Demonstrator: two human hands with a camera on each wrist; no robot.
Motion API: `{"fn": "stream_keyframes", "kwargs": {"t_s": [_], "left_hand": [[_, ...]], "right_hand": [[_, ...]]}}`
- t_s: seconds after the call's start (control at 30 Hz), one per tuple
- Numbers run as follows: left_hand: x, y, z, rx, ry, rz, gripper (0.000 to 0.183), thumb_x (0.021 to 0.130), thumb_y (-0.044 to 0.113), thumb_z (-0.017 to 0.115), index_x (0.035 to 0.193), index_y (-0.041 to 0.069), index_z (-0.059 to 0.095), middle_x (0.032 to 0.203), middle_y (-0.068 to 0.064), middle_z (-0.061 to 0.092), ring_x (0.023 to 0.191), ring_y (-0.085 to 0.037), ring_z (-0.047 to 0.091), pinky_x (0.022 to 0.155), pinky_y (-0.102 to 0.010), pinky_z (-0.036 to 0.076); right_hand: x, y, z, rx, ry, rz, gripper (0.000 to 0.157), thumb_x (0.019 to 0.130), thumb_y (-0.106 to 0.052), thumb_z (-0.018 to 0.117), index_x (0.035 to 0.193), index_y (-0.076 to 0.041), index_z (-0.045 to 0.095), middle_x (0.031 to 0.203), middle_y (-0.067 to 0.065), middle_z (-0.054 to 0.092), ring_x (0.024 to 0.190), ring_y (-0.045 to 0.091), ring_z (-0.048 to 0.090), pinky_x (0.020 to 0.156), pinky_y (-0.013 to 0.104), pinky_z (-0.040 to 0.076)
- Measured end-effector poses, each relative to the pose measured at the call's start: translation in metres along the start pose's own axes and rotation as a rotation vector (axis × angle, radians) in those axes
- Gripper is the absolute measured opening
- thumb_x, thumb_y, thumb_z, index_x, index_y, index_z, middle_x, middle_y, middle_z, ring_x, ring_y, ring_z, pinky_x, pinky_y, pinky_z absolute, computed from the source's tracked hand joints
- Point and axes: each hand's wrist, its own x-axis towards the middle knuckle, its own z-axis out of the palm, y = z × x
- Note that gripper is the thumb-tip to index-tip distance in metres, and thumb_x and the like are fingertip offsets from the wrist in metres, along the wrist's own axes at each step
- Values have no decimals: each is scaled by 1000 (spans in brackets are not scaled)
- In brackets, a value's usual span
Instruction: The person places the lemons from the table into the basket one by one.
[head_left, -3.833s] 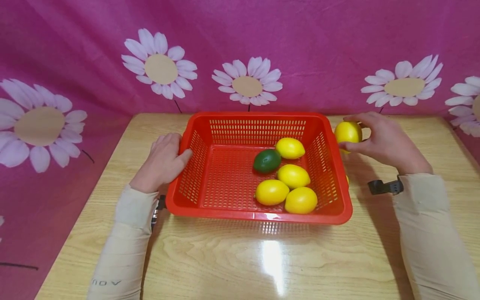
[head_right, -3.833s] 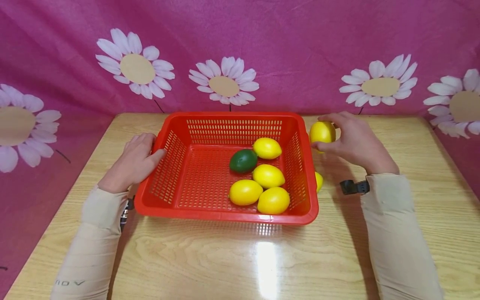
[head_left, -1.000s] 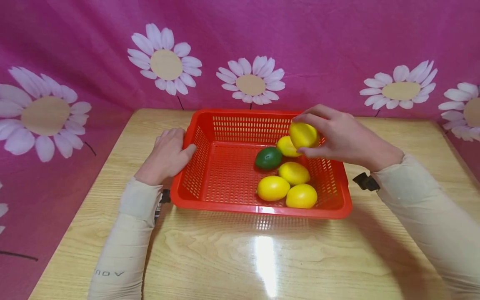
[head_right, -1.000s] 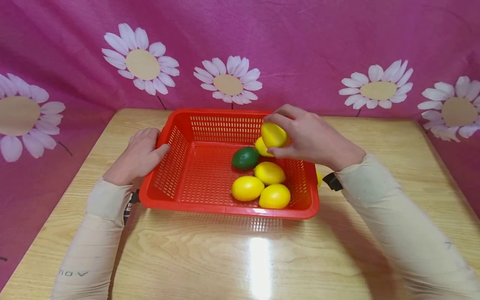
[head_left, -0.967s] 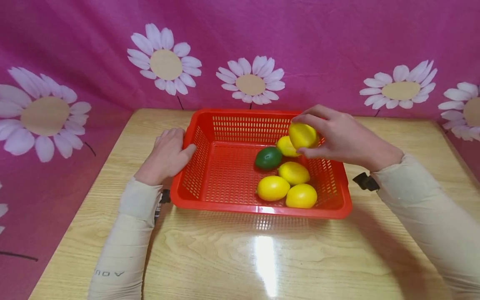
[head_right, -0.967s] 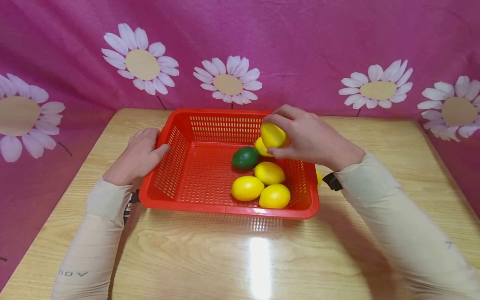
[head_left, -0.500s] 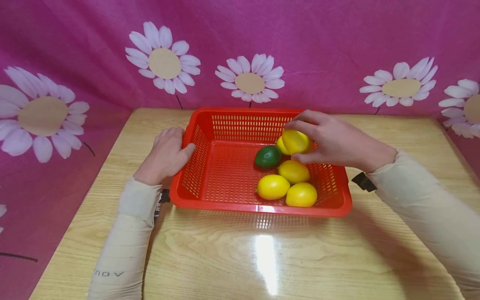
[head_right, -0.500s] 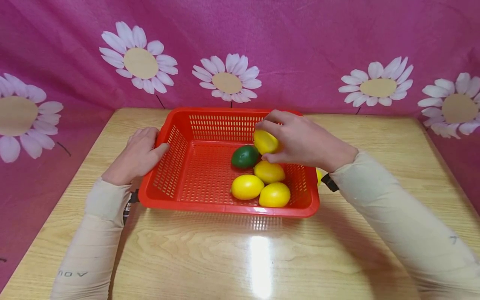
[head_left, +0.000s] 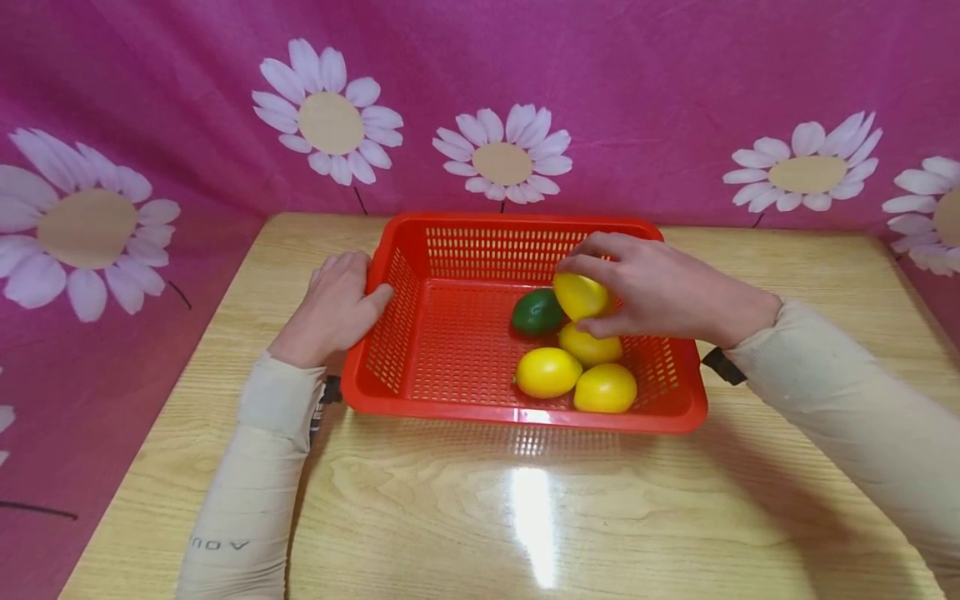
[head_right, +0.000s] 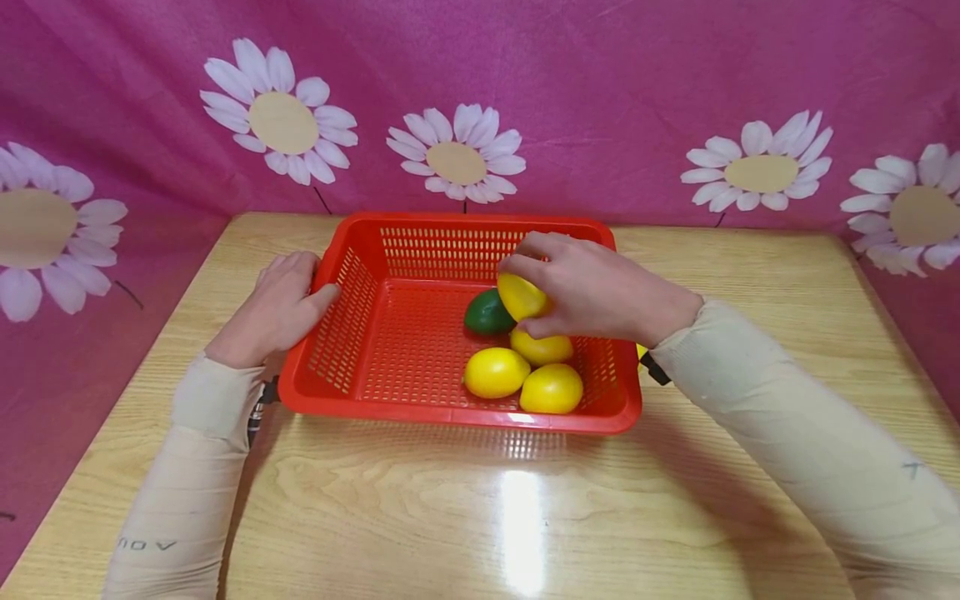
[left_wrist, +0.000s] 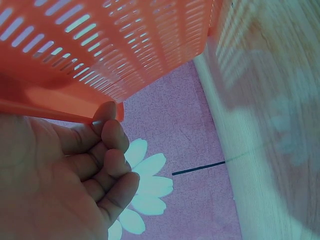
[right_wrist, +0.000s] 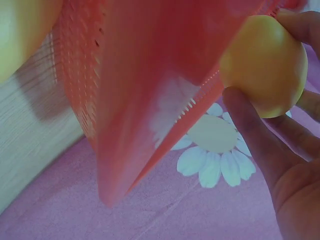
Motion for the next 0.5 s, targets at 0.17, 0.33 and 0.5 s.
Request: {"fn": "stream_keyframes", "kwargs": {"t_s": [0.17, 0.33, 0.5], "left_hand": [[-1, 0, -2, 13, -3, 6, 33, 99, 30, 44, 110, 0, 56, 99, -15, 55, 103, -33, 47, 90, -45, 34], [-1, 0, -3, 20, -16, 7, 35, 100, 30, 43, 112, 0, 56, 101, -15, 55, 105, -33, 46, 93, -47, 35], [0, -1, -3, 28, -17, 13, 36, 101, 30, 43, 113, -1, 56, 102, -15, 55, 106, -33, 46, 93, -48, 35]], "right_hand": [[2, 0, 2, -6, -16, -29, 62, 78, -28, 90, 134, -14, 66, 129, 10, 65, 117, 30, 64, 95, 49, 59], [2, 3, 4, -28, -20, -60, 63, 78, -27, 91, 133, -12, 66, 128, 10, 65, 116, 28, 63, 94, 46, 59], [1, 9, 7, -43, -35, -71, 63, 77, -26, 91, 133, -11, 66, 125, 10, 65, 113, 27, 62, 92, 44, 60]]}}
